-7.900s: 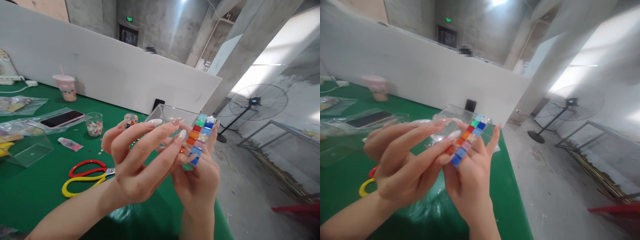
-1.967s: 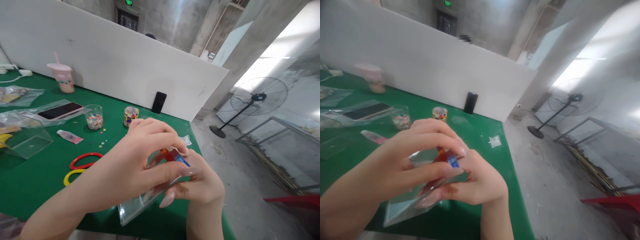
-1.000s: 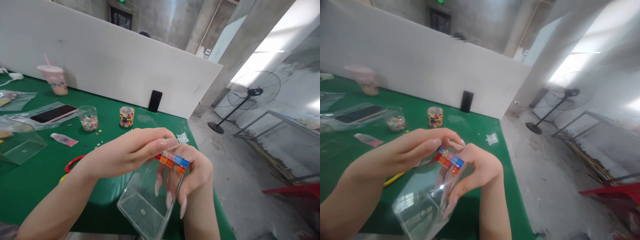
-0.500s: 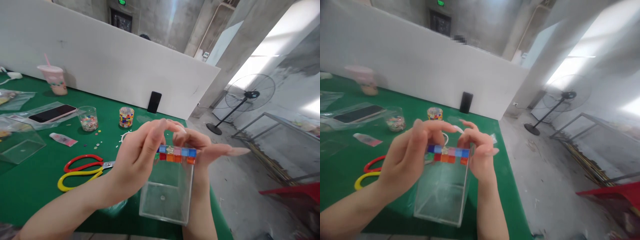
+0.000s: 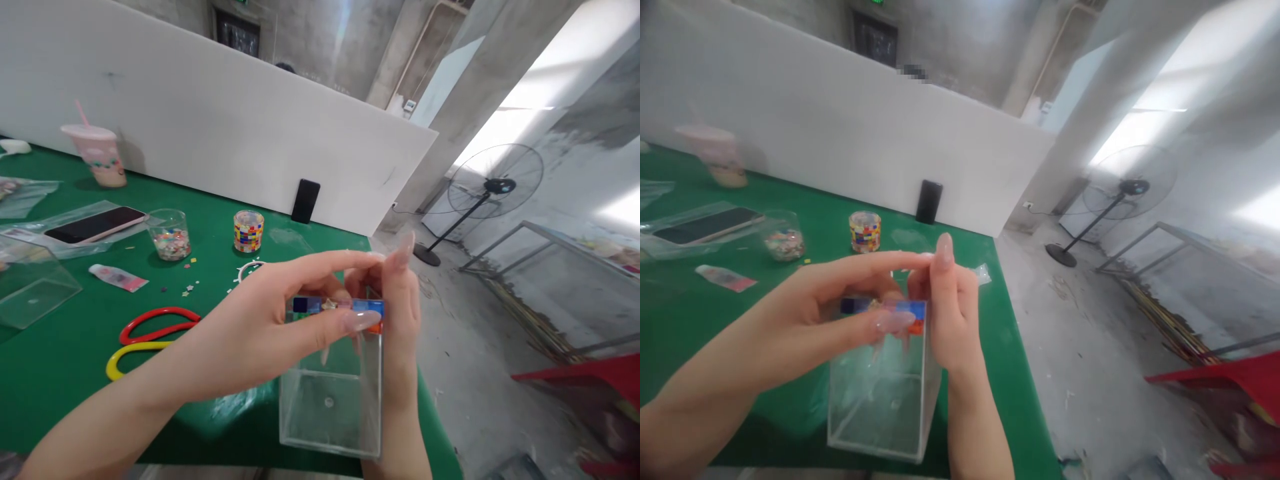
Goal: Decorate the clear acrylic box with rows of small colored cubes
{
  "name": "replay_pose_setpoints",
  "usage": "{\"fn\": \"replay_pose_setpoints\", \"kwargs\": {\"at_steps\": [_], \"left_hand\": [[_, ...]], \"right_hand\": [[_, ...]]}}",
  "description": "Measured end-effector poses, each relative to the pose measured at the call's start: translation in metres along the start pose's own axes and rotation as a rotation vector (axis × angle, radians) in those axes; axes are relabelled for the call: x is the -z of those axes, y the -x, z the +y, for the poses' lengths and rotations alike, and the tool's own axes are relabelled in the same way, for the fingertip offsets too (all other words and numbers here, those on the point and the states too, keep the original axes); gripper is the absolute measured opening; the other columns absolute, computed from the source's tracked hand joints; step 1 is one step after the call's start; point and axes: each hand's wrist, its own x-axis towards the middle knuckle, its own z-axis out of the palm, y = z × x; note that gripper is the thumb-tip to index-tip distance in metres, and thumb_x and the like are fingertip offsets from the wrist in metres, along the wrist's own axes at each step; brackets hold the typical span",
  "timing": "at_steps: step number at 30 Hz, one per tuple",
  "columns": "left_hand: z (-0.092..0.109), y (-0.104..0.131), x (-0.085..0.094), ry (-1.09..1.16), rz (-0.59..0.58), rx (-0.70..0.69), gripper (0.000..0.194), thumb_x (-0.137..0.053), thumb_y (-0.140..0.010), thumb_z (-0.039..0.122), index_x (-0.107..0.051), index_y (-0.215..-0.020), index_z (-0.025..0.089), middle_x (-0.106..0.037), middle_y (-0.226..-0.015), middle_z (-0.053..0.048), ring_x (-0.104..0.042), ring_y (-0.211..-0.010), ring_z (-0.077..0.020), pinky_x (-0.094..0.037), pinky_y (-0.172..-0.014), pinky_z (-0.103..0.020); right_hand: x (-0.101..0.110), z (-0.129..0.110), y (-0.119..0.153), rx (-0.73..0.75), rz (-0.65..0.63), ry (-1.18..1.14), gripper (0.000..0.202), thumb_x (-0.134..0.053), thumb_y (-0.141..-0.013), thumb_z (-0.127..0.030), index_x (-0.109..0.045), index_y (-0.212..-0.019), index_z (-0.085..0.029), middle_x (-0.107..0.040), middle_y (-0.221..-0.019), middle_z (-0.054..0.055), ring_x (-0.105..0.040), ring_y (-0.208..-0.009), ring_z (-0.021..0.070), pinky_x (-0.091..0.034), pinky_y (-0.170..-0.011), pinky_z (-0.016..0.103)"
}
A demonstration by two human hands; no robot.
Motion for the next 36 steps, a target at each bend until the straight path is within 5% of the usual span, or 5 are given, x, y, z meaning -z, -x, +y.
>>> {"fn": "replay_pose_setpoints", "kwargs": {"at_steps": [11, 15, 21, 27, 36], "left_hand": [[-0.006, -0.001, -0.003, -0.005, 0.072, -0.028, 0.042, -0.087, -0.095, 0.019, -0.086, -0.127, 0.047, -0.084, -0.097, 0.010, -0.073, -0.083, -0.0061, -0.056, -0.067, -0.004], [-0.006, 0.000, -0.005, -0.004, 0.108, -0.024, 0.046, -0.089, -0.093, 0.016, -0.084, -0.133, 0.040, -0.086, -0.100, 0.008, -0.077, -0.090, -0.0088, -0.061, -0.074, -0.007], [0.002, -0.003, 0.001, 0.082, -0.021, -0.003, 0.023, -0.073, -0.109, 0.032, -0.087, -0.127, 0.036, -0.087, -0.118, 0.002, -0.082, -0.111, -0.0188, -0.071, -0.088, -0.021], [0.004, 0.001, 0.003, 0.063, -0.049, -0.023, 0.048, -0.077, -0.102, 0.011, -0.083, -0.133, 0.046, -0.084, -0.133, 0.011, -0.081, -0.120, -0.0130, -0.067, -0.099, -0.015], [0.004, 0.002, -0.003, 0.158, -0.013, 0.059, 0.057, -0.084, -0.089, 0.003, -0.082, -0.138, 0.033, -0.087, -0.120, 0.004, -0.082, -0.113, -0.0153, -0.070, -0.091, -0.014]], "right_hand": [[0.003, 0.001, -0.002, -0.047, -0.005, -0.008, 0.074, -0.056, -0.103, -0.082, -0.045, -0.055, -0.026, -0.039, -0.051, -0.003, -0.031, -0.047, 0.0126, -0.028, -0.041, 0.033], [0.005, 0.002, -0.004, -0.055, -0.007, -0.032, 0.075, -0.059, -0.101, -0.082, -0.041, -0.056, -0.025, -0.038, -0.053, -0.003, -0.032, -0.048, 0.0128, -0.024, -0.041, 0.033], [0.010, 0.001, 0.002, -0.052, -0.028, -0.026, 0.067, -0.055, -0.107, -0.074, -0.048, -0.059, -0.028, -0.042, -0.050, -0.003, -0.037, -0.044, 0.0150, -0.029, -0.040, 0.035], [0.011, 0.004, 0.007, -0.115, -0.008, -0.091, 0.068, -0.043, -0.113, -0.070, -0.052, -0.060, -0.029, -0.045, -0.051, -0.002, -0.039, -0.044, 0.0162, -0.026, -0.040, 0.036], [0.012, -0.003, 0.010, -0.105, -0.013, -0.012, 0.066, -0.051, -0.112, -0.069, -0.048, -0.059, -0.029, -0.041, -0.052, -0.003, -0.036, -0.046, 0.0158, -0.027, -0.043, 0.037]]}}
